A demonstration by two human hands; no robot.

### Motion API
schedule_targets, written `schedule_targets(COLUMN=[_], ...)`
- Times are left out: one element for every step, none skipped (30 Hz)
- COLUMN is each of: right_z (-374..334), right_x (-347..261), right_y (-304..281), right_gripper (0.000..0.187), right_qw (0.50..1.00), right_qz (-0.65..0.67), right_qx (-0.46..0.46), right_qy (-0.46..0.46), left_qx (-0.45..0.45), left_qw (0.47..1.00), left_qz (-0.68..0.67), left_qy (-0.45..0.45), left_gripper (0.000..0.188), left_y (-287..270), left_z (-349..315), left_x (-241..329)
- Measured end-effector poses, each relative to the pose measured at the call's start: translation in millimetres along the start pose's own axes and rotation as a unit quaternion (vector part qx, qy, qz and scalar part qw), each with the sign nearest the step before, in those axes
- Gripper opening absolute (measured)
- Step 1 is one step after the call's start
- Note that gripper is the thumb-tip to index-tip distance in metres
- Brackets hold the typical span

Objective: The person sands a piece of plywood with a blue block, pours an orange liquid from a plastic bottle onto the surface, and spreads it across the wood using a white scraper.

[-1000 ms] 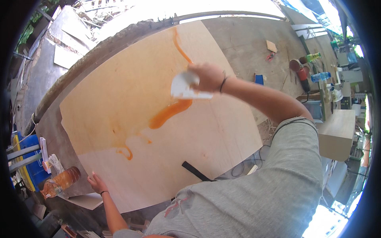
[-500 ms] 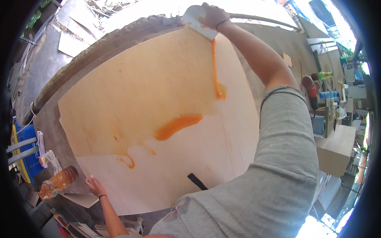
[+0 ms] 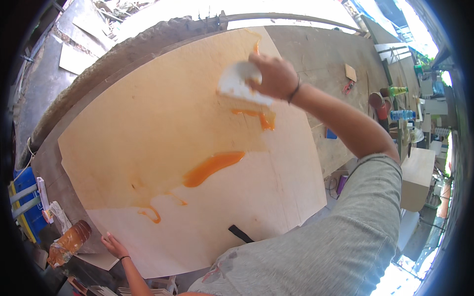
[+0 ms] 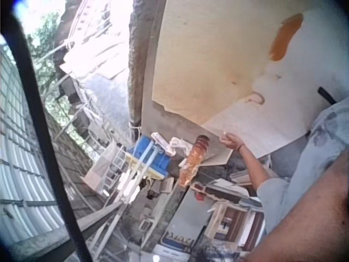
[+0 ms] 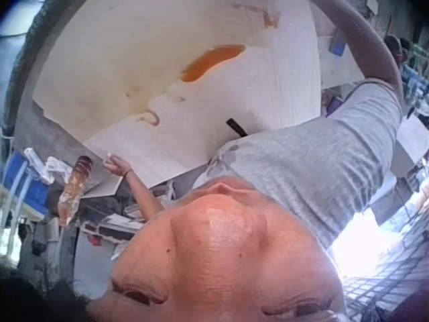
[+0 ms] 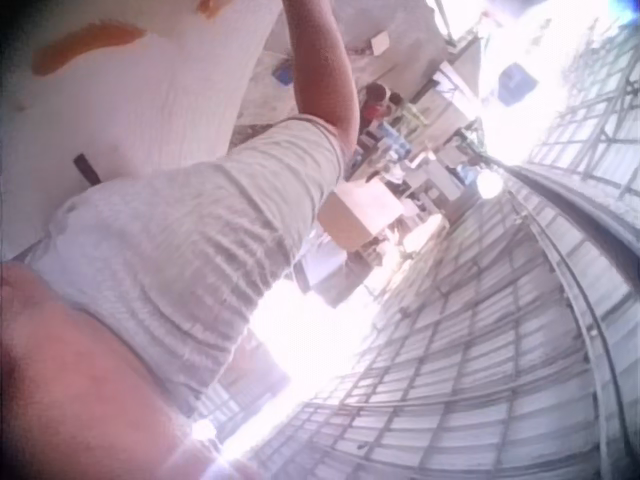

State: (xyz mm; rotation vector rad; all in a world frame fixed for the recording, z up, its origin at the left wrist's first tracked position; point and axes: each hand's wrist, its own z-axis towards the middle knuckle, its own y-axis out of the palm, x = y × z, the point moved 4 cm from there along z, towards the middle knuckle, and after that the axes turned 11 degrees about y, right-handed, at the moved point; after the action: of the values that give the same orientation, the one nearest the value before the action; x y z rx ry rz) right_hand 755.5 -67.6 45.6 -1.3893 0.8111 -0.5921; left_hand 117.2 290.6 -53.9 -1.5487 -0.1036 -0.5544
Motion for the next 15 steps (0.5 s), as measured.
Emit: schedule_targets(right_z=[15,34,56,79,100,119,134,149,157,156,149,146,144,127,105], right_x=[13,28,43,65,91,105,114,123,128,137,141,144,147,124,111], right_y=[0,0,-5,-7,-12,-16,-22,-27,-33,-39,-44,-49,-57,-72,-81], right_gripper=[0.055,0.056,0.058,0.06,0.059,0.052,0.052,0.053,0.053,0.052,0.05,0.049,0.049,0.048,0.048], right_qw=[0.997,0.992,0.99,0.989,0.983,0.986,0.981,0.976,0.969,0.964,0.958,0.949,0.955,0.959,0.958], right_qz=[-0.04,-0.073,-0.09,-0.077,-0.089,-0.077,-0.1,-0.122,-0.144,-0.122,-0.097,-0.071,-0.017,0.039,0.091], right_qx=[0.062,0.105,0.098,0.118,0.15,0.077,0.077,0.078,0.078,0.103,0.127,0.15,0.159,0.161,0.164], right_qy=[-0.013,0.0,0.036,0.05,0.056,0.125,0.145,0.165,0.184,0.211,0.239,0.267,0.249,0.232,0.219], left_qx=[0.0,0.004,0.009,0.009,0.006,0.005,0.007,0.009,0.011,0.009,0.007,0.005,0.01,0.011,0.008], left_qw=[1.0,1.0,0.999,0.999,0.999,0.999,0.999,0.999,0.999,0.999,0.999,0.999,0.999,0.999,0.999], left_qz=[-0.003,-0.006,-0.009,-0.009,-0.015,-0.016,-0.015,-0.014,-0.012,-0.012,-0.009,-0.006,-0.012,-0.012,-0.014], left_qy=[0.013,0.026,0.041,0.041,0.042,0.037,0.035,0.033,0.028,0.031,0.035,0.04,0.039,0.035,0.037], left_gripper=[0.053,0.052,0.052,0.051,0.051,0.05,0.05,0.049,0.049,0.048,0.048,0.047,0.047,0.047,0.047], left_y=[2,4,4,2,5,4,5,5,4,3,1,1,2,2,3], left_z=[-1,0,4,7,9,7,7,7,6,5,5,5,7,6,6], left_x=[-3,-8,-8,-4,2,5,9,12,14,14,13,12,10,4,2])
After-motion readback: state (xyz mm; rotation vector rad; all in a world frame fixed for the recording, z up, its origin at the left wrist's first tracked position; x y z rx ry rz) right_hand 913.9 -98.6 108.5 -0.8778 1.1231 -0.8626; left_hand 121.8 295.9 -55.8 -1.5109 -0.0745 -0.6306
